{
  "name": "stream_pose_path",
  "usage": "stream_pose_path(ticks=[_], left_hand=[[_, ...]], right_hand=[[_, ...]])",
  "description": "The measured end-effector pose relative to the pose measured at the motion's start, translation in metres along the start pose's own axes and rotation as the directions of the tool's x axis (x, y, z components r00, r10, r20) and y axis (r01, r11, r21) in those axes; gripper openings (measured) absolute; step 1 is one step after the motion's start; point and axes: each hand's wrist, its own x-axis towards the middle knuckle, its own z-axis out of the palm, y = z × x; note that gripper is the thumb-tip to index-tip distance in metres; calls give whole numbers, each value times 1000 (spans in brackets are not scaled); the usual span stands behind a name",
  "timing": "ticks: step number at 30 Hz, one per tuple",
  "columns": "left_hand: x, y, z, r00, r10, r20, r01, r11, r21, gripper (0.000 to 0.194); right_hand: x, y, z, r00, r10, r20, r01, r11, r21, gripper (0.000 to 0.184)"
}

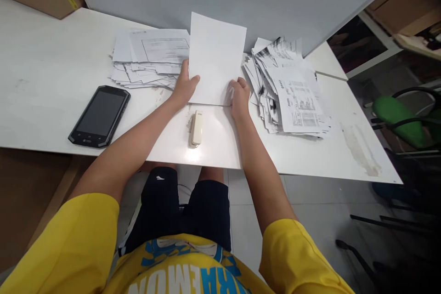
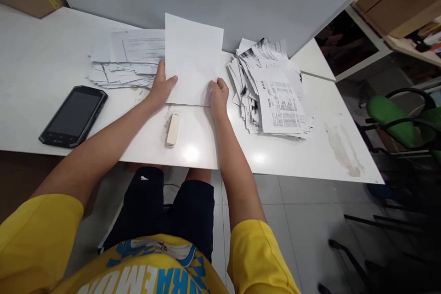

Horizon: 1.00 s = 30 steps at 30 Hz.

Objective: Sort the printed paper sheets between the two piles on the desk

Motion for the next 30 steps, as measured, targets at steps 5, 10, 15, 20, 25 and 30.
stream_pose_path(ticks=[5, 10, 15, 20, 25, 30], left_hand=[[0, 1, -1, 1000, -13, 29, 15, 998, -67, 46], [2, -4, 3, 1000, -5, 0, 5, 998, -69, 46], [3, -5, 4, 1000, -6, -18, 5, 998, -63, 45], [2, 0, 2, 999, -40, -3, 39, 989, -144, 42], [0, 7, -1, 999, -31, 26, 35, 981, -190, 40], [-3, 16, -5, 996, -34, 77, 48, 982, -182, 39]], right_hand=[[2, 3, 0, 1000, -1, 13, 1, 1000, 16, 30], [3, 4, -1, 1000, 19, 19, -19, 1000, 22, 26], [3, 4, -2, 1000, 20, 22, -21, 999, 37, 29], [1, 0, -4, 999, 36, 41, -37, 999, 22, 31], [-3, -7, -4, 998, 41, 44, -43, 998, 44, 31], [-8, -19, -5, 998, 55, 15, -55, 997, 52, 34]])
